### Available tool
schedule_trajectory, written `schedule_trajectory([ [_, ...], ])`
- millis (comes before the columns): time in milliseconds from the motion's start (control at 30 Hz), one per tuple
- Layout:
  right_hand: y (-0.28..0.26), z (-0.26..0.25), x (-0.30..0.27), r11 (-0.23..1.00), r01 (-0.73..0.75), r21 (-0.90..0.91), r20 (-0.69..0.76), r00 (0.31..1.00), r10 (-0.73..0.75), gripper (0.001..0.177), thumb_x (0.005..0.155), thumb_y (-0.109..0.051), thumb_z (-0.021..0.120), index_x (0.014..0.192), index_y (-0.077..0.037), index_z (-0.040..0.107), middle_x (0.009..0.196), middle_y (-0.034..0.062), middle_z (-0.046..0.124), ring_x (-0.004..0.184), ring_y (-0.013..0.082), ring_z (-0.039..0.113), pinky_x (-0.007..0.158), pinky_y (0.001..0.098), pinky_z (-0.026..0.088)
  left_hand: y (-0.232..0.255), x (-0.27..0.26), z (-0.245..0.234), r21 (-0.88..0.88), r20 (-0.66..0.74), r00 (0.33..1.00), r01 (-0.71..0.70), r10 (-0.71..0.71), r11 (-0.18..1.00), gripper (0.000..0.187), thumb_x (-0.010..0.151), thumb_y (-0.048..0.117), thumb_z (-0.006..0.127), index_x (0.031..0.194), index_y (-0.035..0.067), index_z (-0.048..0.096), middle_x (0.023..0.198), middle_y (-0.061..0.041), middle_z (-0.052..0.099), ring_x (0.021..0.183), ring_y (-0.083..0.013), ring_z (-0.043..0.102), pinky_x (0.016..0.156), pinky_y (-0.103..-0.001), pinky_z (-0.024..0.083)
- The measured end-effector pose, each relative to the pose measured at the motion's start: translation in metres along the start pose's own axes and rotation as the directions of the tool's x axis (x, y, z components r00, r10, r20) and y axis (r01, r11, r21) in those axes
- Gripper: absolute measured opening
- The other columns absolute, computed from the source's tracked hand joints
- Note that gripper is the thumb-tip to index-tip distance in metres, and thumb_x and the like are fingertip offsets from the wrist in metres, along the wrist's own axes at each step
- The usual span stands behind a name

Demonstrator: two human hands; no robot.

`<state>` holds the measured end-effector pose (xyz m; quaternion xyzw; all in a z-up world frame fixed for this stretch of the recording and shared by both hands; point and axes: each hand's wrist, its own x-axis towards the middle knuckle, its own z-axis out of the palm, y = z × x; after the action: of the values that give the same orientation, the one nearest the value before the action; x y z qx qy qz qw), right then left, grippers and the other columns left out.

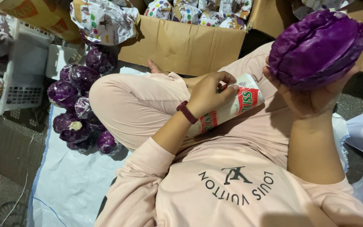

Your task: The person wraps red cabbages in plastic film using a roll and a knife, then places the items into a cardboard box.

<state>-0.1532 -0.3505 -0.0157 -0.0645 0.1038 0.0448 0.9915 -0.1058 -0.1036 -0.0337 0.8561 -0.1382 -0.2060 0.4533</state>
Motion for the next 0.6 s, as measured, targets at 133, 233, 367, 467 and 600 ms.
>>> schedule_trajectory([
  [133, 0.003, 0.004, 0.002, 0.992, -0.021, 0.121, 0.049, 0.999, 0.015, 0.128, 0.055, -0.028, 0.087, 0.168, -0.008, 0.031, 0.156, 0.0369, 0.043, 0.137, 0.0664, 0.039, 0.117, 0.0763, 0.029, 0.007, 0.002, 0.001, 0.164, -0.105, 0.994, 0.012, 0.005, 0.986, 0.018, 0.082, 0.036, 0.065, 0.088, 0.027, 0.079, 0.101, 0.007, 0.079, 0.091, -0.0198, 0.072, 0.072, -0.04, 0.051],
  [233, 0.004, 0.007, 0.001, 0.991, -0.007, 0.136, 0.014, 1.0, 0.005, 0.127, 0.054, -0.027, 0.087, 0.167, -0.009, 0.032, 0.157, 0.0363, 0.043, 0.136, 0.0673, 0.04, 0.114, 0.0781, 0.03, 0.006, 0.006, 0.008, 0.254, -0.169, 0.985, 0.005, 0.04, 0.967, 0.017, 0.081, 0.032, 0.063, 0.081, 0.026, 0.079, 0.099, 0.004, 0.077, 0.09, -0.0273, 0.071, 0.065, -0.047, 0.049],
  [367, 0.004, 0.007, 0.002, 0.995, 0.017, 0.1, -0.009, 1.0, -0.016, 0.124, 0.055, -0.028, 0.087, 0.167, -0.013, 0.037, 0.161, 0.0278, 0.045, 0.139, 0.0616, 0.043, 0.112, 0.0796, 0.033, -0.02, 0.013, 0.032, 0.588, -0.231, 0.903, -0.167, 0.362, 0.792, 0.02, 0.089, 0.028, 0.063, 0.079, 0.015, 0.074, 0.089, -0.005, 0.067, 0.079, -0.0355, 0.059, 0.056, -0.053, 0.044],
  [467, 0.004, 0.007, 0.0, 0.993, 0.01, 0.121, -0.023, 1.0, -0.007, 0.125, 0.053, -0.027, 0.087, 0.166, -0.01, 0.037, 0.159, 0.0318, 0.045, 0.139, 0.0653, 0.04, 0.114, 0.0776, 0.032, -0.03, 0.009, 0.043, 0.589, -0.183, 0.898, -0.225, 0.4, 0.776, 0.007, 0.084, 0.014, 0.063, 0.087, 0.021, 0.062, 0.092, -0.003, 0.061, 0.09, -0.0337, 0.054, 0.056, -0.05, 0.041],
  [600, 0.006, 0.01, -0.001, 0.996, 0.037, 0.083, -0.035, 0.999, -0.035, 0.128, 0.051, -0.026, 0.091, 0.166, -0.012, 0.037, 0.159, 0.0285, 0.046, 0.139, 0.0625, 0.043, 0.113, 0.0776, 0.034, -0.001, -0.004, 0.027, 0.39, -0.138, 0.958, -0.181, 0.252, 0.903, 0.018, 0.099, 0.026, 0.049, 0.091, 0.011, 0.057, 0.088, -0.009, 0.066, 0.085, -0.0375, 0.059, 0.068, -0.052, 0.042],
])
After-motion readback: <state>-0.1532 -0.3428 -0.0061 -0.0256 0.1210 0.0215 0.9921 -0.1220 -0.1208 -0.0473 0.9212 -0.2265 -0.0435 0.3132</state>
